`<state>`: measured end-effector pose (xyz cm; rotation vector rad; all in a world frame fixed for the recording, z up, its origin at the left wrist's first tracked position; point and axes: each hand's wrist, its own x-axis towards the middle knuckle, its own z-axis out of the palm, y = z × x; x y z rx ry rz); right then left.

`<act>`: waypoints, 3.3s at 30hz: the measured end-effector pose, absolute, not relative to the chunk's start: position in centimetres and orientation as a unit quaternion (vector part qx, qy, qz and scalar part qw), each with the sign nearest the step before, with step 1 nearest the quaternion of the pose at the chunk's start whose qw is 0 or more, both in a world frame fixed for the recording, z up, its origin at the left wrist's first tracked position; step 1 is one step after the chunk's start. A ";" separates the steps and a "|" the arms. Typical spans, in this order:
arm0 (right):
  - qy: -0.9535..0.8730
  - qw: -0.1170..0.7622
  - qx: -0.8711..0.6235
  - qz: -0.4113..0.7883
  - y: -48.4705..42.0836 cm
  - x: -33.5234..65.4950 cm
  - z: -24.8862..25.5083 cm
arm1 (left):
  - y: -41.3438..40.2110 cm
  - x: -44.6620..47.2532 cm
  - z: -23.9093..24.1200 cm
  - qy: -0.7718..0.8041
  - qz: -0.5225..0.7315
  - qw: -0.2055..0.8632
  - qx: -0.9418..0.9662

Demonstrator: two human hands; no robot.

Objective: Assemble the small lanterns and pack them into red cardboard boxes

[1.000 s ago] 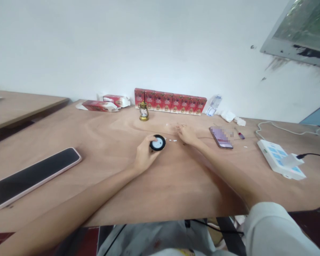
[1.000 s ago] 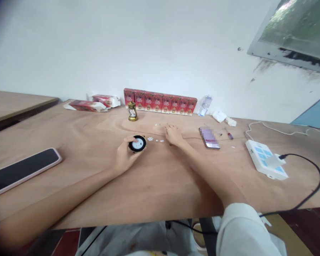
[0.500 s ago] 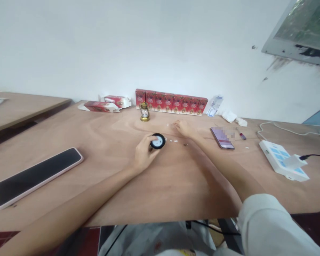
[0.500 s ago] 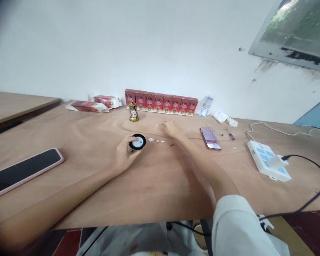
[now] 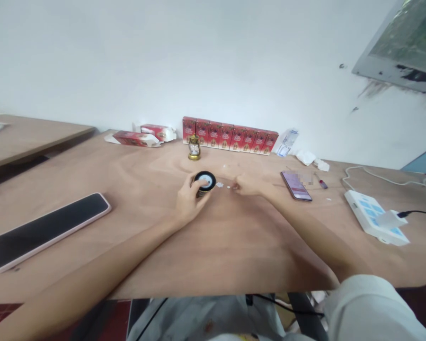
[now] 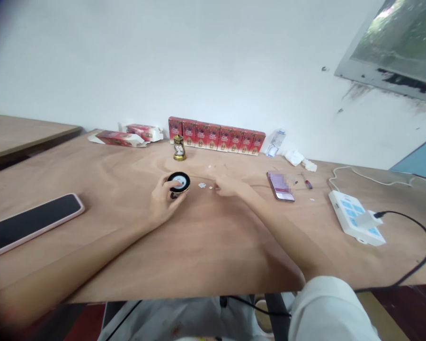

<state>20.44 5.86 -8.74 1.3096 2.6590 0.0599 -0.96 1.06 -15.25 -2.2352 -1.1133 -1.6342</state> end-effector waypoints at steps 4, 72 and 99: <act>0.894 0.097 0.435 0.052 4.8 20.1 -10.2 | 1.1 -1.0 -15.3 -0.354 -0.541 0.102 -0.756; 0.801 -0.480 0.316 -0.167 -1.9 16.8 -8.8 | 0.0 -1.2 -15.2 -0.274 -0.555 0.020 -0.785; 0.781 -0.489 0.330 -0.206 -0.9 16.7 -10.2 | 0.6 -1.5 -15.4 -0.291 -0.539 0.011 -0.791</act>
